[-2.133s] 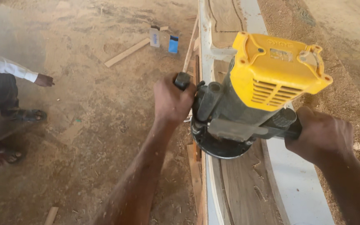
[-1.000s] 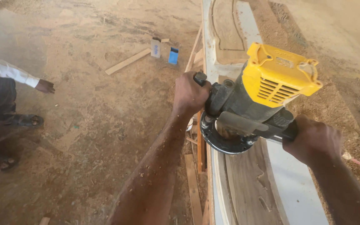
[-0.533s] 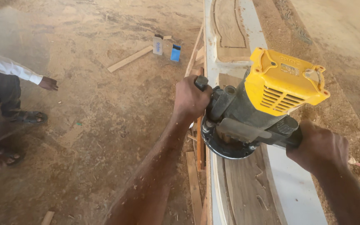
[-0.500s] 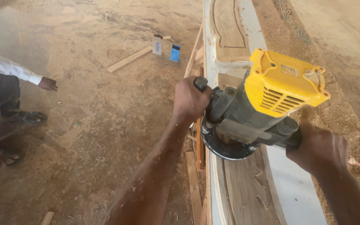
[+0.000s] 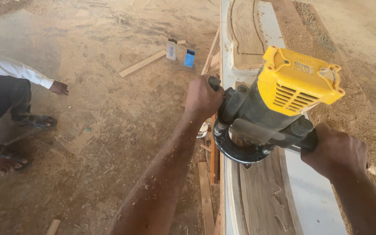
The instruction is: The person uses a yellow electric router to carve a decorative pattern into a long plank of wood. They guide the tool steadily along the wood's surface, following a pre-drawn design and creating a recessed, curved profile.
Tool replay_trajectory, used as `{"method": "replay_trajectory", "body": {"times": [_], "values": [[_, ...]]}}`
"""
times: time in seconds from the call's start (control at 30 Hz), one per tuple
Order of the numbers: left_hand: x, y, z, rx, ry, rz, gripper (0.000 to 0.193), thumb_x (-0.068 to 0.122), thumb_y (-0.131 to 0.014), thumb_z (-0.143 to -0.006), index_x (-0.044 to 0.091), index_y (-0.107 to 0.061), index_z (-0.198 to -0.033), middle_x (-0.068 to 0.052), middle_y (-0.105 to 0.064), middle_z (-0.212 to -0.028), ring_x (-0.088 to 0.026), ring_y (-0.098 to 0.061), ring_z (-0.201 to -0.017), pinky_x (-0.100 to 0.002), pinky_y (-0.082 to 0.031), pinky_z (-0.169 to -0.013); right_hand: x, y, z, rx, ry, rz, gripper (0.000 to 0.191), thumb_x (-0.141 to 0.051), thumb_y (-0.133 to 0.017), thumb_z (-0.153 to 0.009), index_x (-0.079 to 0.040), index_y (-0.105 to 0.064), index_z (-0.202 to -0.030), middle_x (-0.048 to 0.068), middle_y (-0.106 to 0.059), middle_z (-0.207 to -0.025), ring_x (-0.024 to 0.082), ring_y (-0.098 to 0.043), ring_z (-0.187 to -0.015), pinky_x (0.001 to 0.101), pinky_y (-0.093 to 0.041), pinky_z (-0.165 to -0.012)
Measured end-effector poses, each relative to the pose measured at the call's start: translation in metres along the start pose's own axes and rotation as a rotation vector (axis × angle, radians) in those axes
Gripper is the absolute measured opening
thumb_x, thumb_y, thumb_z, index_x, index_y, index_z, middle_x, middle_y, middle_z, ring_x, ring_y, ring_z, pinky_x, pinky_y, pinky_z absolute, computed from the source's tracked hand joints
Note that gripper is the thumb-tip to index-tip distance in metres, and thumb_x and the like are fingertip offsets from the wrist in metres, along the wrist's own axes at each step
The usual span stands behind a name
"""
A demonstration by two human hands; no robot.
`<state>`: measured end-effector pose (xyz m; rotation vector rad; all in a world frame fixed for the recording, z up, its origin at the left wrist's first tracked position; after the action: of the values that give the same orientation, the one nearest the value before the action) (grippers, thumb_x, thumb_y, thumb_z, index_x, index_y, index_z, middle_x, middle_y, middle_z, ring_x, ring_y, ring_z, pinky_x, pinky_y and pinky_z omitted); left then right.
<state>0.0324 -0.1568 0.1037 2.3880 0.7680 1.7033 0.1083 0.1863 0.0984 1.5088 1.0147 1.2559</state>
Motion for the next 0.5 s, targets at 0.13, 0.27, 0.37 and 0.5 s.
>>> {"method": "replay_trajectory", "body": {"times": [0.13,0.27,0.37,0.5], "values": [[-0.004,-0.003,0.005,0.018,0.087,-0.043,0.019,0.017,-0.07,-0.075,-0.002,-0.071,-0.081,-0.027,-0.07,-0.082,-0.044,-0.071,-0.085,-0.047,-0.056,-0.074,-0.002,0.002,0.003,-0.033,0.007,-0.003,0.033,-0.038,-0.077,-0.077,-0.019,-0.067,-0.102,0.008,-0.077,-0.083,0.028,-0.075,-0.081,0.0451,-0.058,-0.077],[0.005,0.01,0.024,0.045,0.086,-0.037,0.021,0.018,-0.068,-0.077,-0.001,-0.071,-0.085,-0.027,-0.071,-0.084,-0.045,-0.07,-0.087,-0.049,-0.055,-0.074,-0.003,0.003,0.013,-0.016,0.03,-0.058,0.034,-0.04,-0.078,-0.075,-0.017,-0.067,-0.098,0.007,-0.076,-0.084,0.026,-0.076,-0.078,0.0433,-0.059,-0.076],[0.008,0.015,0.036,0.014,0.153,-0.051,0.022,0.019,-0.068,-0.079,0.0,-0.072,-0.088,-0.026,-0.071,-0.085,-0.045,-0.069,-0.088,-0.049,-0.055,-0.076,-0.003,0.005,0.022,0.036,0.057,-0.016,0.036,-0.042,-0.078,-0.075,-0.017,-0.067,-0.099,0.009,-0.076,-0.084,0.028,-0.075,-0.081,0.0435,-0.059,-0.078],[0.011,0.022,0.049,0.025,0.172,-0.06,0.023,0.021,-0.068,-0.08,0.001,-0.072,-0.091,-0.025,-0.073,-0.086,-0.043,-0.071,-0.087,-0.048,-0.056,-0.078,-0.001,0.0,0.029,-0.002,0.042,-0.031,0.037,-0.043,-0.078,-0.076,-0.016,-0.067,-0.098,0.009,-0.076,-0.084,0.028,-0.075,-0.08,0.0447,-0.058,-0.079]]}}
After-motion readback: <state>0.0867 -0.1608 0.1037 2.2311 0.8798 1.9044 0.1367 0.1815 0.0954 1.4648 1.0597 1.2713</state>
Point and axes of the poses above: each hand's wrist, its own z-axis away from the middle knuckle, its own y-axis out of the back of the hand, x = y × z, the point moved 7 cm from there along -z, towards the middle knuckle
